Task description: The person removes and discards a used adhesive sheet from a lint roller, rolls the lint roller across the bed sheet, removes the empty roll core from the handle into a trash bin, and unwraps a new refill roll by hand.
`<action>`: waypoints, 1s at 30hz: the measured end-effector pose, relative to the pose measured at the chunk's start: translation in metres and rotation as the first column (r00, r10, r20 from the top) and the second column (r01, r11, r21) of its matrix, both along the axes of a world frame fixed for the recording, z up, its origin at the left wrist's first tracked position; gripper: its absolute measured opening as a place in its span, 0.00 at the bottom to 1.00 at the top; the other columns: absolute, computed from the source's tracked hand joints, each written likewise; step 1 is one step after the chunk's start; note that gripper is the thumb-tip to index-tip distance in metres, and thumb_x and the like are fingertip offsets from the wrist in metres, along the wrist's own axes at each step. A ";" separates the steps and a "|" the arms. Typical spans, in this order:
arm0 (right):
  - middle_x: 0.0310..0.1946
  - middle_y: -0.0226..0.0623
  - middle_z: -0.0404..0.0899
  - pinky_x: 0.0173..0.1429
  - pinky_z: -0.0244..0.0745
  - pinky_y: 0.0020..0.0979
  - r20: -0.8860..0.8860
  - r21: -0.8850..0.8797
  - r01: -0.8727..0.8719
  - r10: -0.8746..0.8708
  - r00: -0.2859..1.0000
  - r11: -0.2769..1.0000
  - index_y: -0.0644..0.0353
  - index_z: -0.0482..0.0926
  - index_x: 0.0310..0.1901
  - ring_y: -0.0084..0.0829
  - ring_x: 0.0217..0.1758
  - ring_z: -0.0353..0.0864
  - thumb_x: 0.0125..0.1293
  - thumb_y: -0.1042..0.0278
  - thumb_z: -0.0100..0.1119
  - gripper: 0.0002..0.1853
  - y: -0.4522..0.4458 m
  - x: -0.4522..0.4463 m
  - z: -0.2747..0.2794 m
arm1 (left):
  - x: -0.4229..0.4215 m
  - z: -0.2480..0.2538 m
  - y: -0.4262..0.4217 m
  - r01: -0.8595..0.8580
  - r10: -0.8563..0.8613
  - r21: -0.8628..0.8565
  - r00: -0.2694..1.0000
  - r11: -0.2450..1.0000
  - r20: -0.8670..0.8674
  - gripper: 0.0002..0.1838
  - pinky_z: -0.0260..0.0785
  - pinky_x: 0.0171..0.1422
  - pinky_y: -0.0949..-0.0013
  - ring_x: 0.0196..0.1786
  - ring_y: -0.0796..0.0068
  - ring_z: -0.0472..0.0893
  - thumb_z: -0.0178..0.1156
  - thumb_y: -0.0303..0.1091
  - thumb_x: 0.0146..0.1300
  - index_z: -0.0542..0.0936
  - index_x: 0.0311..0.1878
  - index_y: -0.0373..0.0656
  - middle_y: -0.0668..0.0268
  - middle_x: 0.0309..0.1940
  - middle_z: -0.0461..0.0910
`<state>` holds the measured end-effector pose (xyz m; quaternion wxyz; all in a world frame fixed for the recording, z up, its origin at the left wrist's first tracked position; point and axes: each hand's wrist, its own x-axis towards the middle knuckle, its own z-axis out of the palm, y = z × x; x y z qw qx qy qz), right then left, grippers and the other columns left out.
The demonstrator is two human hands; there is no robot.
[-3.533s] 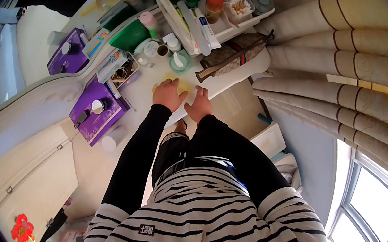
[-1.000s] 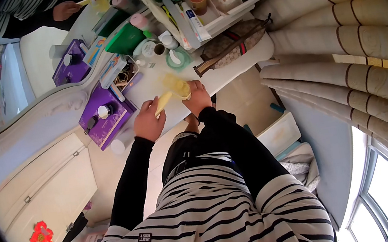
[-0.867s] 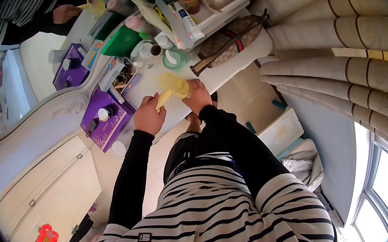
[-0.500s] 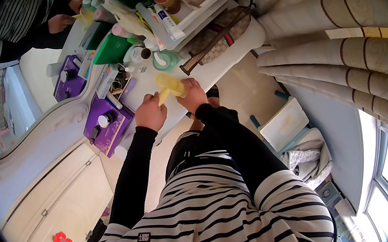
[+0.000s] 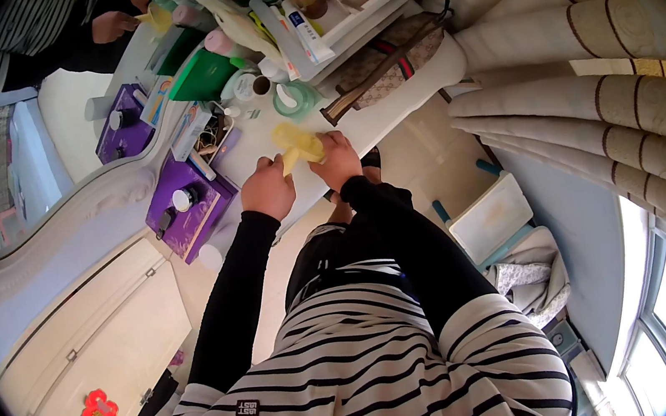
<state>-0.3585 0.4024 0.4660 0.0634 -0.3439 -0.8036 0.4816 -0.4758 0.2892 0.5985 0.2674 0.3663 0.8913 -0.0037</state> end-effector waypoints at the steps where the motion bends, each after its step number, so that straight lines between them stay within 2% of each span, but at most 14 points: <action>1: 0.59 0.47 0.78 0.67 0.77 0.44 -0.008 0.004 0.007 -0.007 1.000 1.000 0.62 0.79 0.64 0.51 0.62 0.79 0.55 0.62 0.76 0.34 -0.001 0.000 -0.001 | -0.001 0.003 0.005 0.009 -0.009 -0.024 1.000 1.000 0.009 0.23 0.80 0.47 0.49 0.43 0.48 0.86 0.62 0.37 0.65 0.80 0.62 0.38 0.52 0.47 0.81; 2: 0.59 0.47 0.78 0.66 0.77 0.44 -0.008 0.007 0.010 -0.010 1.000 1.000 0.61 0.79 0.64 0.50 0.62 0.79 0.55 0.62 0.76 0.34 -0.002 0.000 -0.002 | -0.002 0.005 0.009 0.019 -0.018 -0.048 1.000 0.999 0.019 0.22 0.80 0.47 0.48 0.43 0.47 0.86 0.63 0.37 0.65 0.80 0.60 0.38 0.51 0.47 0.80; 5: 0.59 0.47 0.78 0.66 0.77 0.43 -0.009 0.015 0.022 -0.022 1.000 1.000 0.61 0.80 0.64 0.50 0.61 0.80 0.54 0.62 0.77 0.34 -0.001 0.000 -0.002 | -0.002 0.004 0.015 0.048 -0.048 -0.028 0.999 0.998 0.006 0.13 0.81 0.44 0.50 0.40 0.47 0.87 0.62 0.29 0.59 0.79 0.46 0.35 0.48 0.45 0.81; 8: 0.59 0.47 0.79 0.66 0.77 0.43 -0.014 0.013 0.027 -0.026 1.000 1.000 0.61 0.80 0.64 0.50 0.61 0.80 0.53 0.62 0.78 0.35 -0.002 -0.002 -0.005 | -0.004 0.005 0.017 0.052 -0.050 -0.048 0.998 0.997 0.034 0.15 0.81 0.45 0.50 0.41 0.46 0.87 0.62 0.28 0.56 0.80 0.46 0.33 0.47 0.46 0.80; 11: 0.58 0.47 0.79 0.65 0.78 0.44 -0.011 0.019 0.024 -0.024 1.000 1.000 0.61 0.80 0.64 0.50 0.61 0.80 0.53 0.62 0.78 0.35 -0.002 -0.002 -0.004 | -0.004 0.005 0.022 0.062 -0.059 -0.061 0.997 0.996 0.048 0.16 0.82 0.45 0.50 0.41 0.45 0.87 0.63 0.28 0.55 0.80 0.48 0.32 0.47 0.47 0.80; 14: 0.58 0.46 0.79 0.65 0.78 0.45 0.002 0.032 0.012 -0.012 1.000 0.999 0.59 0.80 0.63 0.50 0.61 0.79 0.54 0.61 0.77 0.34 -0.002 -0.001 -0.004 | -0.004 0.006 0.026 0.092 -0.089 -0.088 0.995 0.992 0.046 0.17 0.80 0.46 0.49 0.42 0.45 0.86 0.63 0.30 0.60 0.80 0.52 0.35 0.47 0.45 0.80; 17: 0.58 0.46 0.79 0.65 0.78 0.45 0.003 0.033 0.010 -0.010 1.000 0.999 0.60 0.80 0.63 0.50 0.61 0.80 0.53 0.60 0.77 0.34 0.001 -0.002 -0.005 | -0.006 -0.002 0.014 0.079 -0.077 -0.042 0.996 0.996 0.044 0.18 0.80 0.46 0.48 0.41 0.45 0.86 0.63 0.31 0.61 0.80 0.54 0.35 0.48 0.45 0.80; 22: 0.58 0.47 0.79 0.66 0.77 0.44 -0.010 0.019 0.046 -0.046 0.999 0.999 0.61 0.81 0.63 0.50 0.62 0.80 0.53 0.61 0.78 0.34 -0.002 -0.002 -0.004 | -0.003 -0.007 0.010 0.061 -0.060 -0.058 0.998 0.996 0.023 0.20 0.80 0.46 0.48 0.42 0.46 0.86 0.63 0.33 0.63 0.79 0.57 0.35 0.50 0.46 0.80; 26: 0.59 0.49 0.77 0.65 0.78 0.45 0.007 0.020 0.032 -0.032 0.999 0.999 0.62 0.78 0.63 0.52 0.62 0.79 0.54 0.62 0.77 0.34 -0.003 -0.003 0.003 | -0.009 -0.009 0.005 0.057 -0.055 -0.040 0.998 0.998 0.042 0.23 0.80 0.49 0.48 0.45 0.46 0.86 0.63 0.35 0.64 0.79 0.62 0.37 0.50 0.49 0.80; 30: 0.60 0.50 0.75 0.64 0.78 0.47 0.015 -0.008 0.025 -0.025 1.000 1.000 0.64 0.72 0.64 0.56 0.62 0.79 0.55 0.66 0.74 0.35 -0.010 -0.004 0.002 | -0.003 -0.009 -0.017 -0.017 0.015 0.071 0.999 0.997 0.030 0.27 0.79 0.51 0.49 0.46 0.47 0.86 0.64 0.36 0.64 0.78 0.66 0.41 0.52 0.51 0.82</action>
